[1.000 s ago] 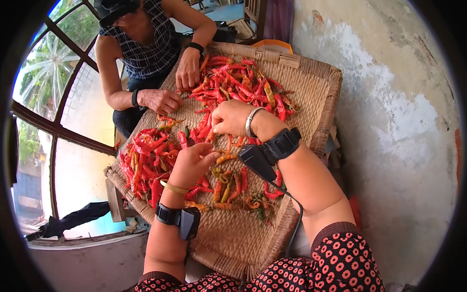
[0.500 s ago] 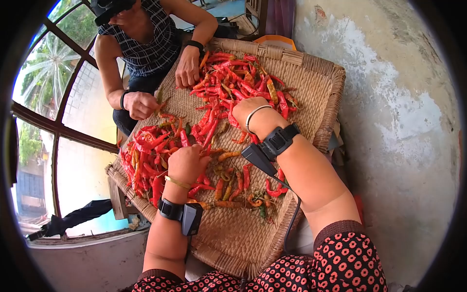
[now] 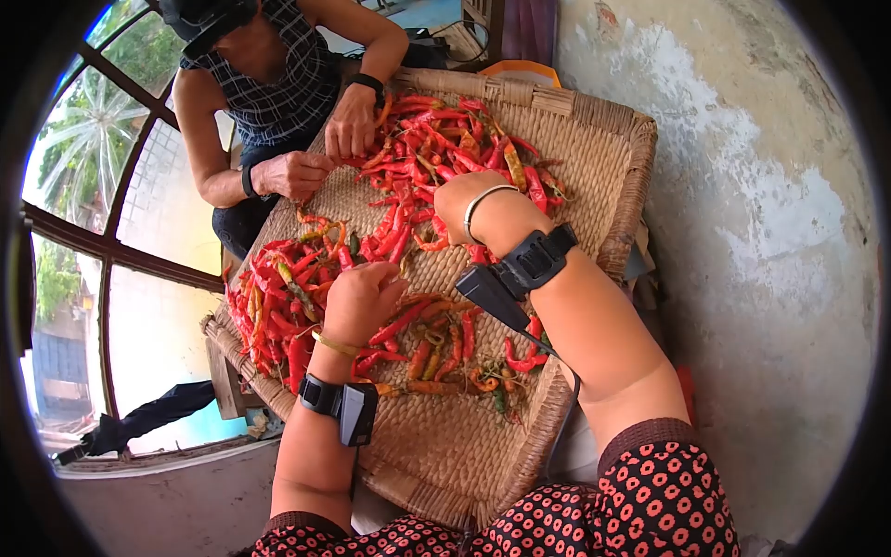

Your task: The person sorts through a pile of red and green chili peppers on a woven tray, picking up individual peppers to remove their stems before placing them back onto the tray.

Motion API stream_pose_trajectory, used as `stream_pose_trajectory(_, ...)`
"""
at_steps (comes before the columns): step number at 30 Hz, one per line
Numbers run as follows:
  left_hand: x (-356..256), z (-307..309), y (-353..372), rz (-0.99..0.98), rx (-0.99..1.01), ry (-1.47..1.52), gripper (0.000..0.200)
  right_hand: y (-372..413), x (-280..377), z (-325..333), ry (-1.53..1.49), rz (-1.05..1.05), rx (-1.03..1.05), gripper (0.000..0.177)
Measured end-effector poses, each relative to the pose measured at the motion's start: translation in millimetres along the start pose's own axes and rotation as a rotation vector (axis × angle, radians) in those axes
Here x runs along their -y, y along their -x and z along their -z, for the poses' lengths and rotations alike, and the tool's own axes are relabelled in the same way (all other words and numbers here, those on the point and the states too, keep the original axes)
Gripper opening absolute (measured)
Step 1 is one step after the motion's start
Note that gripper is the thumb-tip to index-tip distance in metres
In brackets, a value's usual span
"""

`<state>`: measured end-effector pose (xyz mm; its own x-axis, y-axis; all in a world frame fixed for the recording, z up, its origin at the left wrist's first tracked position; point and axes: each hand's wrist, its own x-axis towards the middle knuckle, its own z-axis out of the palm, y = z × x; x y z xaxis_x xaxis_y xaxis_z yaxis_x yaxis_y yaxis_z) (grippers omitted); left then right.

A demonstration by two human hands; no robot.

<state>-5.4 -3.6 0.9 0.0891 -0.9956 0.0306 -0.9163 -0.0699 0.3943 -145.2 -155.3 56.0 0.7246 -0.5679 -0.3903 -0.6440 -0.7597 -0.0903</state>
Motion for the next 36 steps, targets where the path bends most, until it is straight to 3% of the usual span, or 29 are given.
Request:
stream_pose_trajectory(2, -1.9, -1.2, -3.7, -0.033, -0.237, 0.119, 0.027, -2.0, 1.8, -0.8, -0.081, 0.086, 0.002, 0.013)
stream_pose_trajectory(3, -2.0, -3.2, -5.3, -0.033, -0.235, 0.119, 0.027, -3.4, 2.4, -2.3, -0.162, 0.171, 0.002, 0.015)
stream_pose_trajectory(6, -2.6, -8.7, -5.8, -0.031, -0.195, 0.336, 0.036, -7.1, 2.4, -9.9, -0.338, 0.312, -0.02, 0.018)
stream_pose_trajectory(8, -4.2, -6.8, -3.4, 0.089, -0.005, 0.501, 0.037, -6.0, 4.2, -5.4, -0.482, 0.314, 0.065, 0.019)
stream_pose_trajectory(12, -5.4, -6.8, -1.8, 0.074, 0.158, 0.355, 0.04, -11.2, 0.2, -8.2, -0.219, 0.164, -0.051, 0.02)
stream_pose_trajectory(14, -8.9, -13.7, -1.1, 0.082, 0.179, 0.45, 0.04, -11.6, 0.2, -8.4, -0.345, 0.243, -0.007, 0.022)
stream_pose_trajectory(16, -12.3, -17.6, 0.1, -0.006, 0.041, 0.626, 0.038, -9.1, 6.2, -7.5, -0.708, 0.313, 0.065, 0.022)
stream_pose_trajectory(20, -14.5, -7.2, -0.4, 0.1, 0.197, 0.549, 0.032, -9.8, 13.0, -9.0, -0.975, 0.319, 0.123, 0.022)
stream_pose_trajectory(21, -14.0, -5.9, -0.2, 0.102, 0.196, 0.551, 0.032, -12.3, 12.1, -9.5, -0.974, 0.32, 0.126, 0.022)
stream_pose_trajectory(23, -12.9, -4.6, 0.1, 0.096, 0.271, 0.238, 0.027, -18.9, 7.1, -10.3, -0.337, 0.258, -0.101, 0.019)
stream_pose_trajectory(24, -12.6, -5.3, 0.4, 0.097, 0.271, 0.239, 0.027, -21.1, 5.4, -13.3, -0.336, 0.259, -0.1, 0.019)
stream_pose_trajectory(26, -11.4, -7.7, 0.5, 0.086, 0.23, 0.11, 0.024, -24.4, 2.9, -18.7, -0.517, 0.286, -0.254, 0.021)
stream_pose_trajectory(27, -9.9, -8.6, 0.7, 0.086, 0.23, 0.11, 0.024, -16.3, 16.5, -16.9, -1.24, 0.341, -0.221, 0.027)
stream_pose_trajectory(28, -7.6, -9.3, 1.2, 0.075, 0.038, 0.07, 0.024, -18.3, 18.0, -17.2, -1.24, 0.34, -0.221, 0.027)
stream_pose_trajectory(29, -6.0, -9.9, 1.7, 0.064, -0.153, 0.028, 0.024, -21.4, 18.4, -19.1, -0.996, 0.357, -0.358, 0.03)
stream_pose_trajectory(31, -3.8, -9.2, 1.3, 0.084, -0.163, -0.011, 0.025, -25.4, 19.0, -23.5, -0.506, 0.371, -0.497, 0.029)
stream_pose_trajectory(33, -2.1, -10.0, 1.9, 0.106, -0.172, -0.048, 0.026, -20.5, 18.5, -21.4, -0.516, 0.387, -0.474, 0.028)
stream_pose_trajectory(35, -0.6, -12.2, 2.8, 0.118, 0.042, -0.147, 0.03, -10.8, 20.0, -13.8, -0.602, 0.437, -0.525, 0.022)
stream_pose_trajectory(36, 0.6, -13.4, 2.8, 0.12, 0.037, -0.144, 0.03, -3.1, 21.9, -6.6, -0.597, 0.44, -0.524, 0.022)
